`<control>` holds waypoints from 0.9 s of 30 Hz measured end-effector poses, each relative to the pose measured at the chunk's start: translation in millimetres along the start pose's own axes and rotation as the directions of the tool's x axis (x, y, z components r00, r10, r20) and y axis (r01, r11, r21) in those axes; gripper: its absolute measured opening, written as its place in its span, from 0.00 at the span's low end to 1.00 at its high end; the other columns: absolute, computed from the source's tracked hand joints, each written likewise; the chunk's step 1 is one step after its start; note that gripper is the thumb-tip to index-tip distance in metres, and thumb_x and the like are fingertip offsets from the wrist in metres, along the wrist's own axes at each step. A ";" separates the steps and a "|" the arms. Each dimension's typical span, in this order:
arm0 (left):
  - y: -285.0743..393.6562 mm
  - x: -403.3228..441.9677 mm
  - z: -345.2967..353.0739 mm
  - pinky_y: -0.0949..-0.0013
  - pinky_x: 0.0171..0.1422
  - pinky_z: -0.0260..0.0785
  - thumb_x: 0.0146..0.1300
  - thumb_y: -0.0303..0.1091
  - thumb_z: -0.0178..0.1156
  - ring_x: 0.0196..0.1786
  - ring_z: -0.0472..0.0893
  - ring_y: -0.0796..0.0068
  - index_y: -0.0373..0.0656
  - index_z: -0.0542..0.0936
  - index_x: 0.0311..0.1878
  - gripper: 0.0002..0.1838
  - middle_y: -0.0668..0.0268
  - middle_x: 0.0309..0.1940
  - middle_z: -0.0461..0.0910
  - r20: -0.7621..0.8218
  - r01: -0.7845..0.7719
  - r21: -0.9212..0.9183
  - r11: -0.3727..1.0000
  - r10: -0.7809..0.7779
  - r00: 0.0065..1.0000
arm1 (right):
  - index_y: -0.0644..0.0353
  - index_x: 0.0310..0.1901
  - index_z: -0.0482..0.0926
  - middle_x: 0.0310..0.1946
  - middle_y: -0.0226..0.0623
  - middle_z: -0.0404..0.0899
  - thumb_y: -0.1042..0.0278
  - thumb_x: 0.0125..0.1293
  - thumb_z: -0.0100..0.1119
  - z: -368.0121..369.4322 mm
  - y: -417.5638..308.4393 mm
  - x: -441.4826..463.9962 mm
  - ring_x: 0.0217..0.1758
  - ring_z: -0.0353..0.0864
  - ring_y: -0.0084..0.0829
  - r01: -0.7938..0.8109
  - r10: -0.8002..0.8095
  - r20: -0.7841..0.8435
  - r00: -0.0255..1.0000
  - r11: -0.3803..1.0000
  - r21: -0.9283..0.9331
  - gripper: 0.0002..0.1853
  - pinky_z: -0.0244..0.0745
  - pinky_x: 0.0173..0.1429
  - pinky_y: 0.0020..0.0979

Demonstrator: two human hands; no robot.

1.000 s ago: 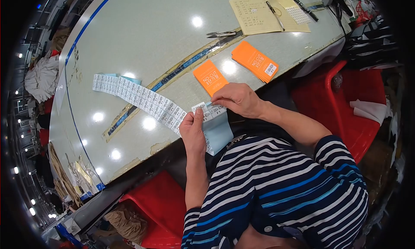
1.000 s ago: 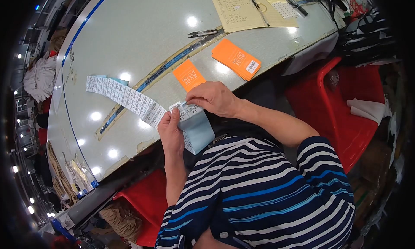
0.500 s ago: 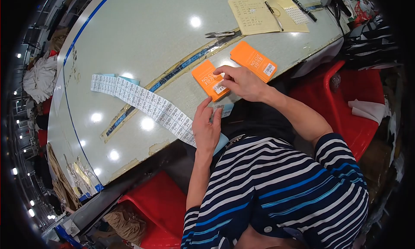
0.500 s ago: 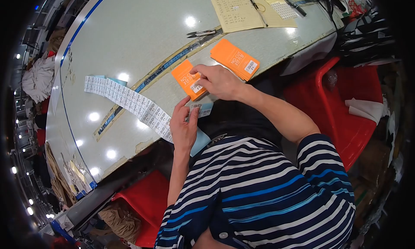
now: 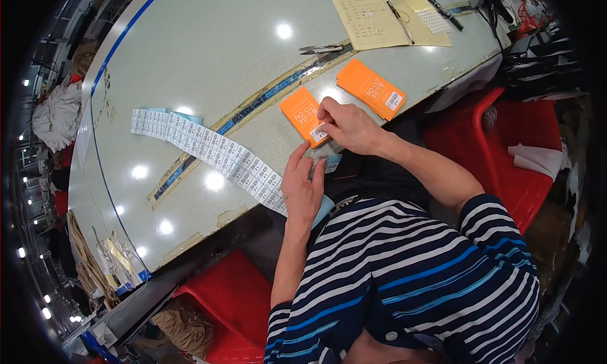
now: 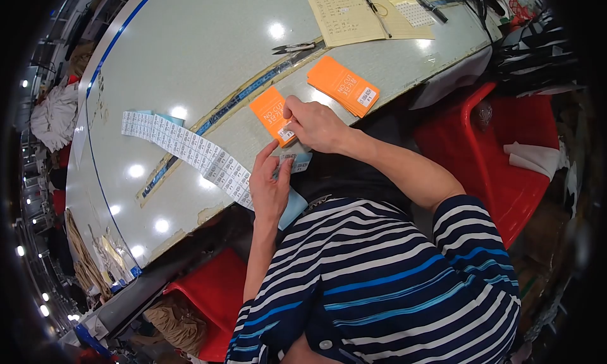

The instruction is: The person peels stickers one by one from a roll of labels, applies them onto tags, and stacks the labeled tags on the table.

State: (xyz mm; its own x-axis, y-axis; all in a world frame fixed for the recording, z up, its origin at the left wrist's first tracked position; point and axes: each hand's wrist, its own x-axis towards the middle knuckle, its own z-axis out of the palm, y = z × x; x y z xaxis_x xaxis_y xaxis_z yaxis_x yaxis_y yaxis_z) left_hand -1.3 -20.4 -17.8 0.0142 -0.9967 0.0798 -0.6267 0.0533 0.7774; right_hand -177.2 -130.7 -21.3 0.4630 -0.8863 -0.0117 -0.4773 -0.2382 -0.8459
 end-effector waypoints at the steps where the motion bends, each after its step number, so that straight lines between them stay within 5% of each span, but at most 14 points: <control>1: 0.2 0.2 -0.1 0.56 0.60 0.77 0.68 0.32 0.69 0.57 0.84 0.47 0.34 0.78 0.34 0.12 0.51 0.64 0.81 0.000 0.000 -0.001 1.000 0.000 1.000 | 0.66 0.47 0.72 0.32 0.47 0.83 0.71 0.71 0.64 0.4 0.4 0.2 0.38 0.86 0.46 0.000 0.000 0.000 1.000 1.000 -0.001 0.11 0.79 0.43 0.41; 13: 11.2 1.9 -1.8 0.57 0.57 0.78 0.68 0.31 0.69 0.56 0.85 0.48 0.34 0.79 0.36 0.11 0.51 0.68 0.79 0.037 -0.043 -0.051 0.998 0.045 0.998 | 0.64 0.47 0.71 0.32 0.51 0.83 0.71 0.68 0.62 0.9 -3.6 0.5 0.40 0.85 0.56 0.024 -0.025 -0.006 1.000 0.998 -0.054 0.12 0.78 0.44 0.50; 17: 15.9 3.8 2.7 0.55 0.50 0.79 0.69 0.32 0.67 0.49 0.87 0.49 0.35 0.79 0.37 0.10 0.55 0.71 0.77 0.099 -0.077 0.115 0.990 0.066 0.993 | 0.64 0.46 0.71 0.32 0.52 0.83 0.70 0.67 0.62 0.6 -4.8 1.3 0.40 0.86 0.57 0.044 -0.046 -0.012 0.999 0.992 -0.114 0.12 0.79 0.44 0.50; 21: 31.7 5.5 -2.5 0.54 0.48 0.79 0.71 0.34 0.64 0.47 0.87 0.47 0.33 0.79 0.40 0.11 0.59 0.74 0.75 0.213 0.069 0.244 0.967 -0.123 0.969 | 0.64 0.46 0.72 0.32 0.53 0.84 0.68 0.65 0.65 -5.2 -14.5 5.3 0.41 0.87 0.56 0.018 -0.009 0.045 0.999 0.981 -0.194 0.14 0.80 0.45 0.50; 24: 31.1 5.7 -1.3 0.53 0.45 0.79 0.72 0.34 0.63 0.43 0.87 0.48 0.33 0.79 0.39 0.12 0.63 0.75 0.74 0.214 0.071 0.310 0.948 -0.142 0.967 | 0.64 0.46 0.73 0.33 0.52 0.85 0.63 0.63 0.69 -13.0 -30.0 13.0 0.43 0.88 0.55 -0.052 0.125 0.135 0.983 0.893 -0.447 0.19 0.81 0.46 0.51; 27: 31.0 5.0 -3.0 0.53 0.45 0.79 0.72 0.34 0.63 0.44 0.87 0.48 0.33 0.79 0.38 0.11 0.62 0.75 0.74 0.224 0.064 0.328 0.943 -0.144 0.964 | 0.64 0.48 0.74 0.34 0.50 0.86 0.60 0.62 0.72 -36.1 -16.2 20.3 0.43 0.88 0.53 -0.085 0.183 0.152 0.971 0.863 -0.497 0.21 0.82 0.47 0.51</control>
State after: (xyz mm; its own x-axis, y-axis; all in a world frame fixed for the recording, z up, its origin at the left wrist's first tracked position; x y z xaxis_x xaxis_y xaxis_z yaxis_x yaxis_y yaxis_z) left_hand -18.3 -23.5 8.6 -0.0708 -0.9821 -0.1743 -0.8451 -0.0338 0.5335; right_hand -187.1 -159.1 11.5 0.4759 -0.8441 -0.2469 -0.8228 -0.3282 -0.4640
